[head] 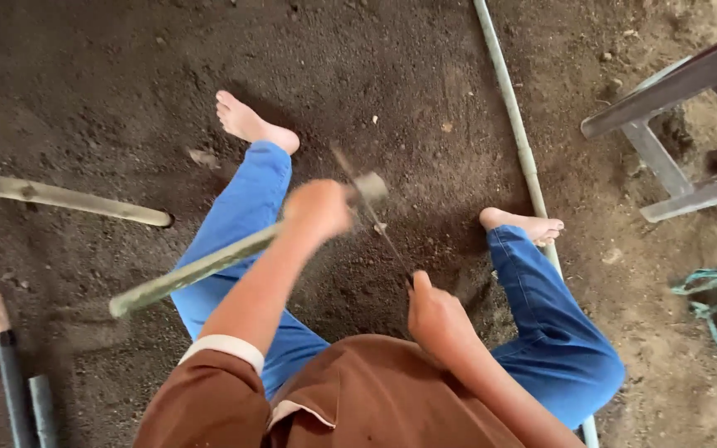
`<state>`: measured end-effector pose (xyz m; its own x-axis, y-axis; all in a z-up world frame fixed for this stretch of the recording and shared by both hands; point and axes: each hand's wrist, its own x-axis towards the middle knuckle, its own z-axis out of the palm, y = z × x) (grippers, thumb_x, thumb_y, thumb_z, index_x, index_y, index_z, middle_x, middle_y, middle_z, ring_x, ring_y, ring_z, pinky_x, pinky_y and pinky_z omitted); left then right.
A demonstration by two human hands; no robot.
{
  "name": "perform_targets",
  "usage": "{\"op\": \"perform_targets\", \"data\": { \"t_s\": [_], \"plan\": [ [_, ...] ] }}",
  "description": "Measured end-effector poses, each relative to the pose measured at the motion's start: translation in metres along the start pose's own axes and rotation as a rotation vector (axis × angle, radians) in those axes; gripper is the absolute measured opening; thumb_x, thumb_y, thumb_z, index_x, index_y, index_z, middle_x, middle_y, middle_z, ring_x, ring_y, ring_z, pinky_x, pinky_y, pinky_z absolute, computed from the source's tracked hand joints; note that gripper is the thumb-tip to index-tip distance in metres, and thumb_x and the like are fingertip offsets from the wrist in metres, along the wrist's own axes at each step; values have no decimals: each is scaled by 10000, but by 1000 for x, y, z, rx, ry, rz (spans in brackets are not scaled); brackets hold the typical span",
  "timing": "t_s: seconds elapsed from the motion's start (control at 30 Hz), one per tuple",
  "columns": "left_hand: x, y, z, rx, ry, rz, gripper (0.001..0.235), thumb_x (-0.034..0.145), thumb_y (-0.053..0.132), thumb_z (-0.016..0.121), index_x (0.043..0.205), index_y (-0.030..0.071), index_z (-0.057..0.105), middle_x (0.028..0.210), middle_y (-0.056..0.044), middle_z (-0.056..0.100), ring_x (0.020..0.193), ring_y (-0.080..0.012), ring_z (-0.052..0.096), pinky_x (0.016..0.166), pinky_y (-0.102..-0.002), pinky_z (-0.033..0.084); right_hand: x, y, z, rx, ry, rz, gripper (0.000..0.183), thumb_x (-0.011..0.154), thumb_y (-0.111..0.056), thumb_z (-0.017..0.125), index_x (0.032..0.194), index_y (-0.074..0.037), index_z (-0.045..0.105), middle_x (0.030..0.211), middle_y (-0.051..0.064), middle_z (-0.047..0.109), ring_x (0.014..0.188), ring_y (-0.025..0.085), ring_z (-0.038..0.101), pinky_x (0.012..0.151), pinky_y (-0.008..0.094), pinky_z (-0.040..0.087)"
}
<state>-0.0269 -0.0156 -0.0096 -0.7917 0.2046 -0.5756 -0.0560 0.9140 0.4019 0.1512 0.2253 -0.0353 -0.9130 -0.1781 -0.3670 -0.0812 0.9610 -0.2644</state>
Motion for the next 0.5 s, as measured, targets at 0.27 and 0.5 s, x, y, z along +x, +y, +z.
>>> {"op": "perform_targets", "data": {
  "t_s": [0.27, 0.5],
  "plan": [
    [5, 5, 3, 124, 18, -70, 290, 1040, 357, 695, 1084, 76, 757, 860, -99, 757, 674, -221, 711, 611, -371, 555, 5, 6, 8, 178, 88, 50, 229, 990, -211, 560, 1138, -69, 458, 716, 233, 723, 655, 498, 693, 589, 620, 508],
    [6, 35, 56, 150, 120, 216, 256, 868, 271, 762, 1020, 66, 779, 971, -159, 776, 827, -396, 744, 735, -497, 606, 32, 6, -1, 223, 160, 134, 195, 982, -212, 544, 1107, -69, 501, 815, 272, 735, 789, 549, 694, 717, 654, 518]
  ]
}}
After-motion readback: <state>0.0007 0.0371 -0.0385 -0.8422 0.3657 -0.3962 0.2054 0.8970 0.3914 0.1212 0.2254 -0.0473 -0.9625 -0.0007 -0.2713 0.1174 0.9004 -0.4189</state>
